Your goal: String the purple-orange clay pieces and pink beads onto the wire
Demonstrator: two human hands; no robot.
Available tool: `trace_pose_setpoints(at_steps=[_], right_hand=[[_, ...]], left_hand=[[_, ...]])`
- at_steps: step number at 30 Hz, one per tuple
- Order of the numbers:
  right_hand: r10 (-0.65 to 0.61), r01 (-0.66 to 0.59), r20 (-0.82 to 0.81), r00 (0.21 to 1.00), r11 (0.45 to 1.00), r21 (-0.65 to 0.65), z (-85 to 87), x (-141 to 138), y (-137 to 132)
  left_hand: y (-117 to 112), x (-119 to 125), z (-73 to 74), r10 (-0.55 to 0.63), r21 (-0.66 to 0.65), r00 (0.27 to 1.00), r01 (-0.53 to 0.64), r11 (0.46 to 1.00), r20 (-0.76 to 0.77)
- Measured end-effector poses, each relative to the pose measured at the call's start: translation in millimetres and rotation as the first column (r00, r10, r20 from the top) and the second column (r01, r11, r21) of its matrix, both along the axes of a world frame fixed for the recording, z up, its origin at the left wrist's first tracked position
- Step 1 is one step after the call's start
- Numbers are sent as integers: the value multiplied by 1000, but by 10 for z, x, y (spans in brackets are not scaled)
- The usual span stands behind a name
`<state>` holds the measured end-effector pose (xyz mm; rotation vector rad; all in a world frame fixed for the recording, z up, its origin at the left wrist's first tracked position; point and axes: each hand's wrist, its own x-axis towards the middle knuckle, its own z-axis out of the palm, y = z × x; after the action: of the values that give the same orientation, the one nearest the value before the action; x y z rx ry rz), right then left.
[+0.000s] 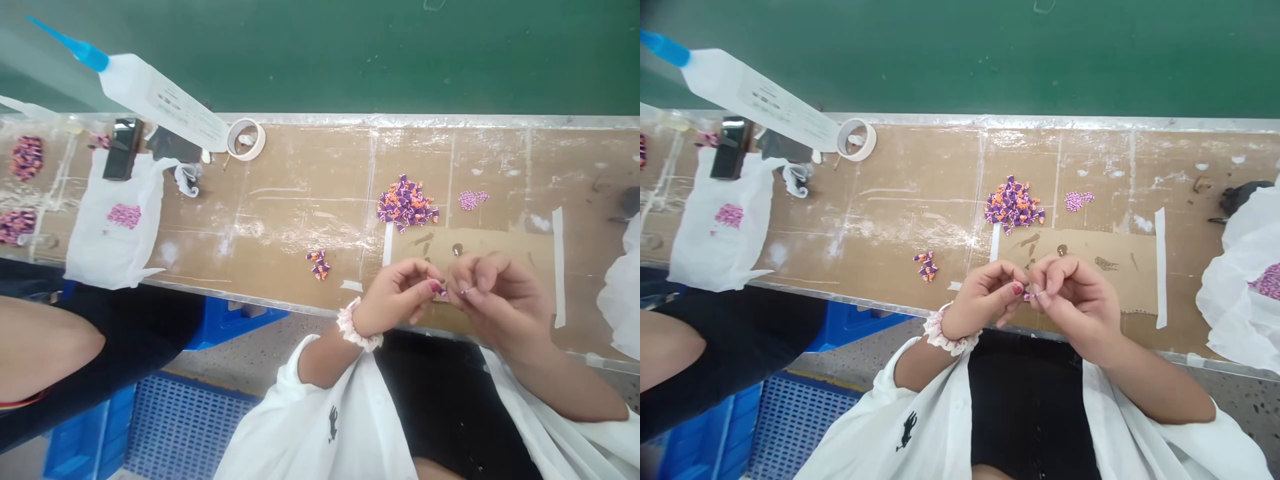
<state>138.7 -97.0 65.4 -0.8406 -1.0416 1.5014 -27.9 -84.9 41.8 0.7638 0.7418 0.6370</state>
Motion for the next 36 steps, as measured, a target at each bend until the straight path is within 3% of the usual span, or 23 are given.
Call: trace_pose_setpoints(at_steps=[3,7,10,14,17,20,22,24,25,27,29,30,33,36], right_hand=[[-131,131,-25,991,991,-23,-21,-43,-22],[-206,206,4,979,979,2,-49,-67,-60],[-254,242,117,960,964,112,-78,-39,-91],[-414,297,350,840,892,342,-119,2,-140],[-393,219,418,819,887,406,-121,-14,-162],[-519,361,374,768,835,416,-98,-18,-136],[-647,518,323,691,755,404,-82,33,-89],[-733,623,273,624,677,392,-78,130,-34],[-757,654,250,603,649,389,-82,186,-12],[-776,685,217,592,626,373,-102,287,12],[-775,700,185,604,628,340,-128,349,3],[-771,706,173,612,632,319,-140,363,-10],[-773,716,158,615,631,298,-162,373,-64],[-784,725,175,595,619,303,-165,404,-106]], left_hand=[[-41,105,-73,51,-175,987,-23,984,156],[-71,192,-82,129,-256,956,-59,965,265],[-65,215,-20,169,-322,936,-64,945,310],[-37,242,41,182,-372,920,-43,927,347],[-27,263,6,185,-337,934,-75,939,306],[-15,218,-67,249,-242,954,-205,948,169],[34,142,-96,264,-69,964,-261,963,31],[149,69,-88,237,219,956,-196,956,-175],[232,52,-69,219,375,926,-94,922,-307],[430,90,-15,239,614,782,220,758,-575],[626,235,34,323,625,562,507,593,-762],[708,341,45,365,583,456,599,549,-812],[870,695,-3,396,441,261,755,485,-881],[927,958,-121,427,374,149,774,511,-892]])
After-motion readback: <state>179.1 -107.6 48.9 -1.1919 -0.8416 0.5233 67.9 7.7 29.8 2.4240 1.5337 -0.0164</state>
